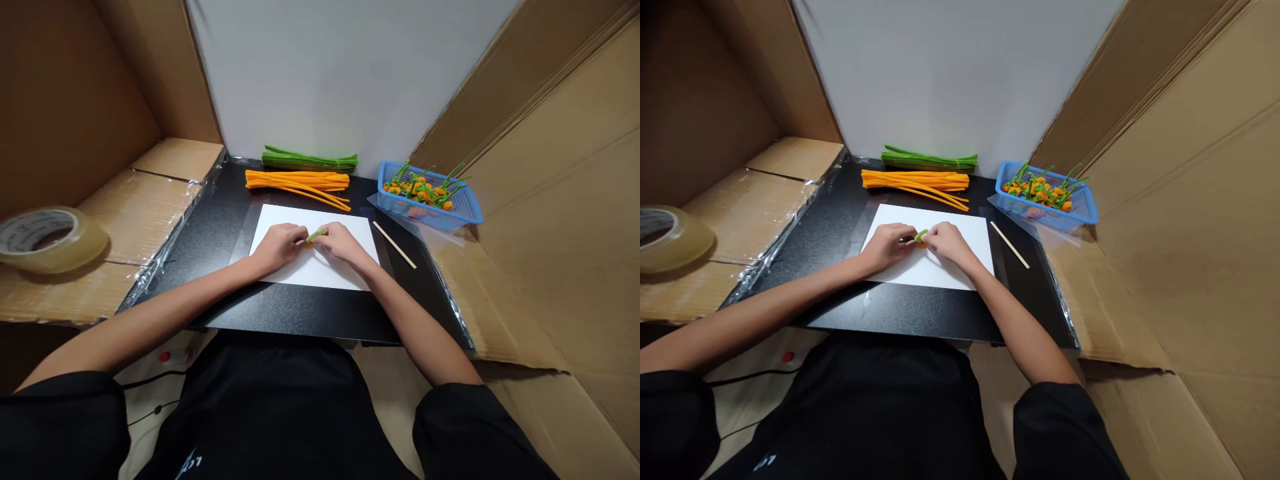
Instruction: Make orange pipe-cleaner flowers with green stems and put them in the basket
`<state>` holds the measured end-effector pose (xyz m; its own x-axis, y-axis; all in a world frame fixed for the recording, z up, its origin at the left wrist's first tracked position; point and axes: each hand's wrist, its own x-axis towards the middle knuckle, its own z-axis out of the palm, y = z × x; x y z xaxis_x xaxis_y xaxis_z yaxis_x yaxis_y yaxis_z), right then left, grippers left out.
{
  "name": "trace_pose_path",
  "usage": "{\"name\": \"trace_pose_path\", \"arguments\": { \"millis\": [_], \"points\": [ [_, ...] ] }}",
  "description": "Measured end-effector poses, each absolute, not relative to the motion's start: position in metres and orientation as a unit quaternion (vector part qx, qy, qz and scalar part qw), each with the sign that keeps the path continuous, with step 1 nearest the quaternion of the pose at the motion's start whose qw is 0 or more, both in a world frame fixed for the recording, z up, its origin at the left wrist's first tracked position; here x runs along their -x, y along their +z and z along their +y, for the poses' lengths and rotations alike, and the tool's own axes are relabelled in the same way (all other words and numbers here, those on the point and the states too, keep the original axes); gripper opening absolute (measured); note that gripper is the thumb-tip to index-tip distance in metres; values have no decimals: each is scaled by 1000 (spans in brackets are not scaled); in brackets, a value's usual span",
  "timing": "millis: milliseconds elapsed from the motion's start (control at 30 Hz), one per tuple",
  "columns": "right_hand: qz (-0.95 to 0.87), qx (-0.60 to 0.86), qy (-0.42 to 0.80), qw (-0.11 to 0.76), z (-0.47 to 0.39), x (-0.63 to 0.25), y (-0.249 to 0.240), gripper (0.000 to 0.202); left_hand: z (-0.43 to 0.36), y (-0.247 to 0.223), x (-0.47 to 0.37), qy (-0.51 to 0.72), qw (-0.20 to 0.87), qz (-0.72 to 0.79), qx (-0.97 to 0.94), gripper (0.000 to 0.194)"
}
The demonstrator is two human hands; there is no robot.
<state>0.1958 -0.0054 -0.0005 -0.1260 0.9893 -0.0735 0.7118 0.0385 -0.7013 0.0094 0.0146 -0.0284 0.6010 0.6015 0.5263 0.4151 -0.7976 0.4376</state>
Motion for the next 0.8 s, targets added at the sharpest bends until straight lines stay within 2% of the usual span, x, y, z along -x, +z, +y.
{"name": "trace_pose_path", "arguments": {
  "millis": [133,333,433,600,800],
  "points": [
    [-675,581,348,291,-2,-207,-3,24,17,-24,-7,358,245,303,-849,7],
    [-720,580,279,259,-8,-203,4,12,17,-21,-7,353,258,302,-847,7],
    [-707,617,268,218,-10,-196,6,15,17,-22,-8,347,209,280,-870,8],
    [-681,659,282,150,-7,-191,13,30,17,-30,-10,329,41,241,-912,18],
    [-656,679,308,118,-3,-188,22,33,16,-30,-8,298,-59,188,-934,22]
  ]
}}
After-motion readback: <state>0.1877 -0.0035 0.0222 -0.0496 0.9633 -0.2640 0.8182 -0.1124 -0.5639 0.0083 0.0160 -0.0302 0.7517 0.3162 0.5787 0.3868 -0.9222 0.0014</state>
